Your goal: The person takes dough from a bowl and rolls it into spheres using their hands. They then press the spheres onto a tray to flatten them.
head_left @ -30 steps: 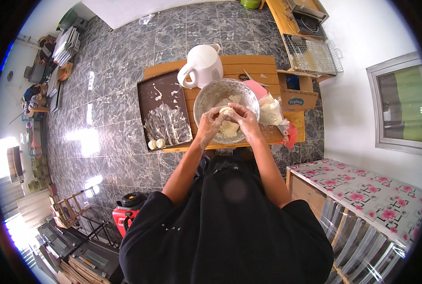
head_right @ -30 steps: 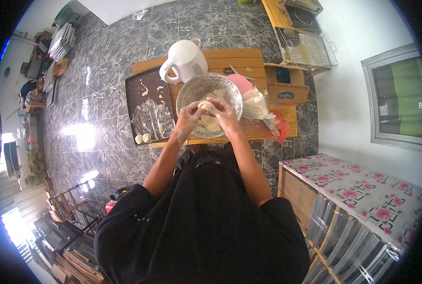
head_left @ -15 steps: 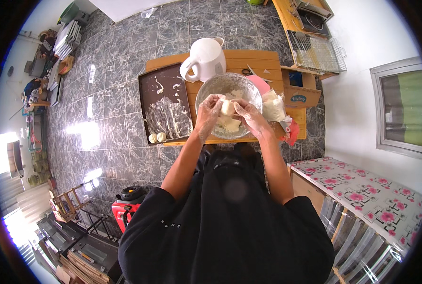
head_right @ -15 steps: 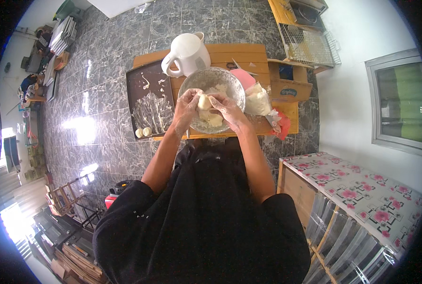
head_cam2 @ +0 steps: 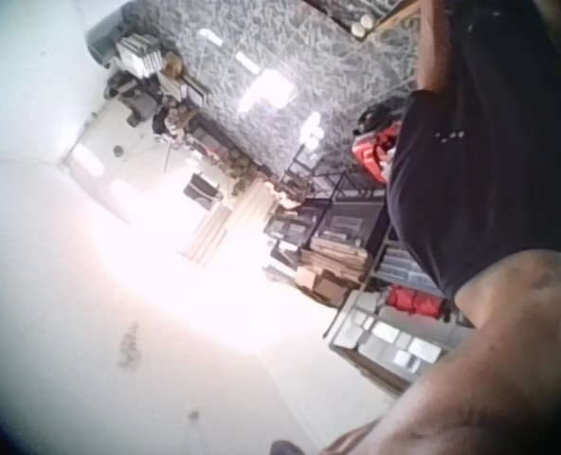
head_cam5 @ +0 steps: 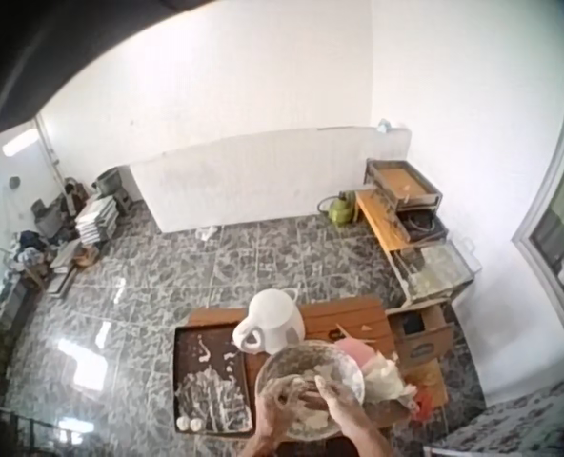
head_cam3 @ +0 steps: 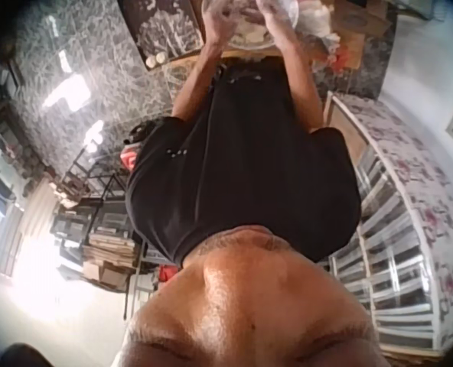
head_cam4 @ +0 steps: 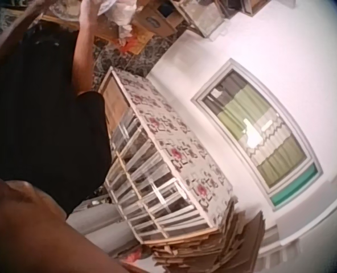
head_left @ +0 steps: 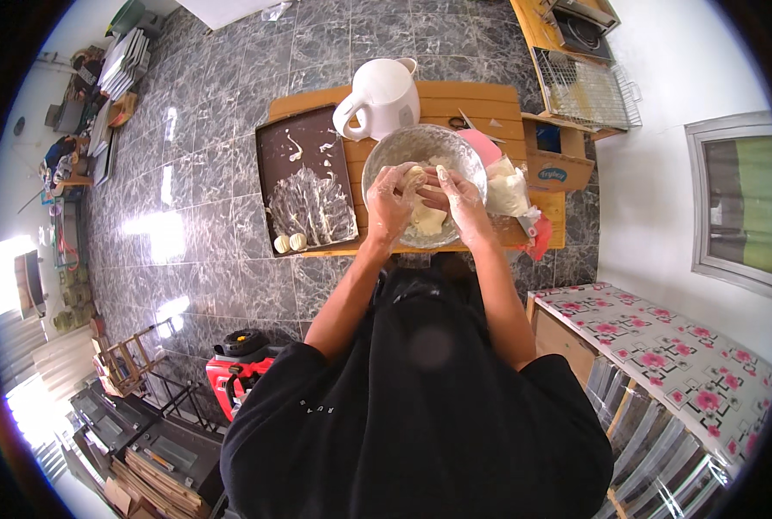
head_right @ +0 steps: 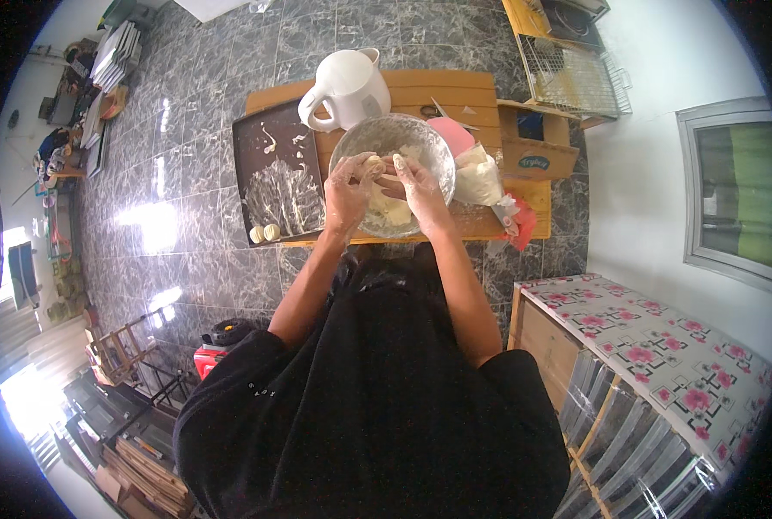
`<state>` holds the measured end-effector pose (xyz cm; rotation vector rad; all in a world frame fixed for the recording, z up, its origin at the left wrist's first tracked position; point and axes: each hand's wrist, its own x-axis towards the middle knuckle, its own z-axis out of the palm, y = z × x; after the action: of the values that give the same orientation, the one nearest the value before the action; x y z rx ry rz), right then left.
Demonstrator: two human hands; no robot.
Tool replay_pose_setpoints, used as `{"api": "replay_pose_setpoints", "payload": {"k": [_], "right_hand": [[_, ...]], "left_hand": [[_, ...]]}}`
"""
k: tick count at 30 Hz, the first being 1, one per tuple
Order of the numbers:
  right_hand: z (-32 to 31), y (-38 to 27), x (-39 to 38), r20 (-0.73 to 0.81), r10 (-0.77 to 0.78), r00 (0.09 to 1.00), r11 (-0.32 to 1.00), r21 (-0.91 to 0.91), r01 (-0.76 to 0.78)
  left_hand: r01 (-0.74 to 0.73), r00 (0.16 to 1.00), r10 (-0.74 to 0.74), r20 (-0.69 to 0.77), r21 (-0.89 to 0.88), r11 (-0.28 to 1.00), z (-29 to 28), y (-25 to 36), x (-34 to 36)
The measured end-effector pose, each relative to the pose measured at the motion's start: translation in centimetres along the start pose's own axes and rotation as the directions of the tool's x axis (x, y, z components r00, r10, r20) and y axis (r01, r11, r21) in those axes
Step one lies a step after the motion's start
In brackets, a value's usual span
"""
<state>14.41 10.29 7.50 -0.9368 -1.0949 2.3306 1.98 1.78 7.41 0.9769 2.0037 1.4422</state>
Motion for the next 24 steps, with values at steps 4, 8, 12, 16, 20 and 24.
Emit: {"api": "replay_pose_setpoints", "payload": {"k": [4,8,12,16,20,24], "right_hand": [[1.0,-0.1,-0.8,-0.200,-0.145,0.969,0.961,-0.260,0.090],[-1.1,0.6,-0.6,-0.173,-0.295,0.940,0.882,-0.427,0.198],[-2.7,0.5,-0.9,-0.017,-0.127,0.992,0.920,-0.375,0.112],[-4.9,0.4,-1.2,-0.030,-0.049,0.998,0.950,-0.310,0.037],[-6.7,-0.1,-1.3,-0.020,0.005,1.000,0.952,-0.306,-0.011],[-6.7,-1.4,-2.2,-0.022,0.034,0.999,0.946,-0.323,-0.040]], "left_hand": [[-0.099,0.995,0.100,-0.022,0.036,0.994,0.0,-0.5,-0.3],[-0.006,0.969,0.000,0.246,0.024,1.000,-0.8,-0.5,-0.1],[0.071,0.951,-0.049,0.307,-0.058,0.996,0.8,0.3,-0.9],[0.178,0.964,-0.138,0.228,-0.169,0.969,3.2,-0.8,-2.3],[0.264,0.952,-0.219,0.215,-0.206,0.942,5.2,-0.3,-2.8],[0.270,0.947,-0.208,0.245,-0.255,0.929,5.9,0.1,-3.2]]}}
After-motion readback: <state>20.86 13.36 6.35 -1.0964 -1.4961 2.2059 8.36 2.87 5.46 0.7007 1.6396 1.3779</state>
